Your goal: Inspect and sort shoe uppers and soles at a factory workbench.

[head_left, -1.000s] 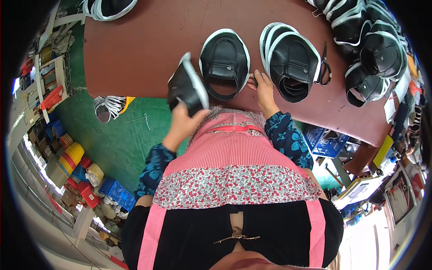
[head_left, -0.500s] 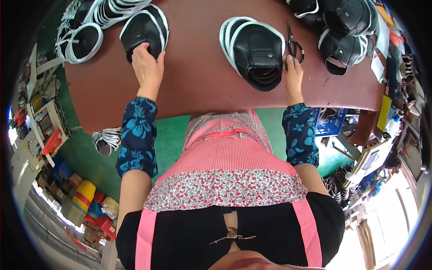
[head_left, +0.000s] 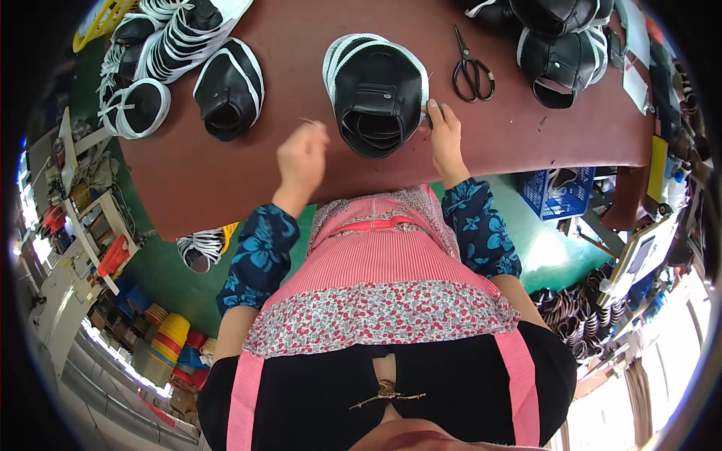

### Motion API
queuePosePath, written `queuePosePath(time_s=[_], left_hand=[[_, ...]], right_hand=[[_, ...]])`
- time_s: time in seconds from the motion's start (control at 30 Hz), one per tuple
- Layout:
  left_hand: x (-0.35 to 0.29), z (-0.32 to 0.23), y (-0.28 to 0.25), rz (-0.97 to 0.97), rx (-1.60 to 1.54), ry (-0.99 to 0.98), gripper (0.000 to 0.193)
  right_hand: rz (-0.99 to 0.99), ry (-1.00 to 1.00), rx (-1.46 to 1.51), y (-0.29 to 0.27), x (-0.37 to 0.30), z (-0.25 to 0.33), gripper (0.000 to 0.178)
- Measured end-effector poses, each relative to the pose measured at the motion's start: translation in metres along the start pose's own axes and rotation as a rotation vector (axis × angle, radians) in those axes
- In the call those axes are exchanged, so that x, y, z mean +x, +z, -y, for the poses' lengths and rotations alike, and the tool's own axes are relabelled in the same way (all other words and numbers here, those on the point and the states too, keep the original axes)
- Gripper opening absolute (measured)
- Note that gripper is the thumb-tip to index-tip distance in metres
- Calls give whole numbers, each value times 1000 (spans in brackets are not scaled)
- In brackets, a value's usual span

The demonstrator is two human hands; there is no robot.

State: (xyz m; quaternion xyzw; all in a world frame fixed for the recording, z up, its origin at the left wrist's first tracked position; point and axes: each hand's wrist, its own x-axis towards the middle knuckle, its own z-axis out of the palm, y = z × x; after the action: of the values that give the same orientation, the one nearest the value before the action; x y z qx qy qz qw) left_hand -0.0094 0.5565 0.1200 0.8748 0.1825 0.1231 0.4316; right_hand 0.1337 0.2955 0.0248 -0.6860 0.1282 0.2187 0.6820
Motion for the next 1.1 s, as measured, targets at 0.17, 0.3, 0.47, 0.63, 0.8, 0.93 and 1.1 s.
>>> queuePosePath(time_s=[0.17, 0.3, 0.47, 0.63, 0.8, 0.93, 1.1], left_hand=[[-39, -15, 40, 192, -114, -241, 19], [-63, 25, -32, -95, -1042, -833, 37], [-95, 48, -48, -69, -1367, -888, 43], [-64, -34, 9, 221, -656, -716, 40], [-35, -33, 67, 124, -506, -592, 47], [-51, -25, 59, 131, 6, -321, 46], [-61, -25, 52, 154, 143, -97, 36]], right_hand=[[127, -390, -182, 25, -64, 32, 28], [-6, -134, -43, 9, 1, 16, 33], [227, 151, 32, -6, 61, -2, 34], [294, 182, 76, 5, 42, -9, 35], [541, 264, 60, 29, 2, -15, 36], [151, 25, -263, 29, 15, -54, 39], [231, -19, -158, 32, -4, -5, 37]])
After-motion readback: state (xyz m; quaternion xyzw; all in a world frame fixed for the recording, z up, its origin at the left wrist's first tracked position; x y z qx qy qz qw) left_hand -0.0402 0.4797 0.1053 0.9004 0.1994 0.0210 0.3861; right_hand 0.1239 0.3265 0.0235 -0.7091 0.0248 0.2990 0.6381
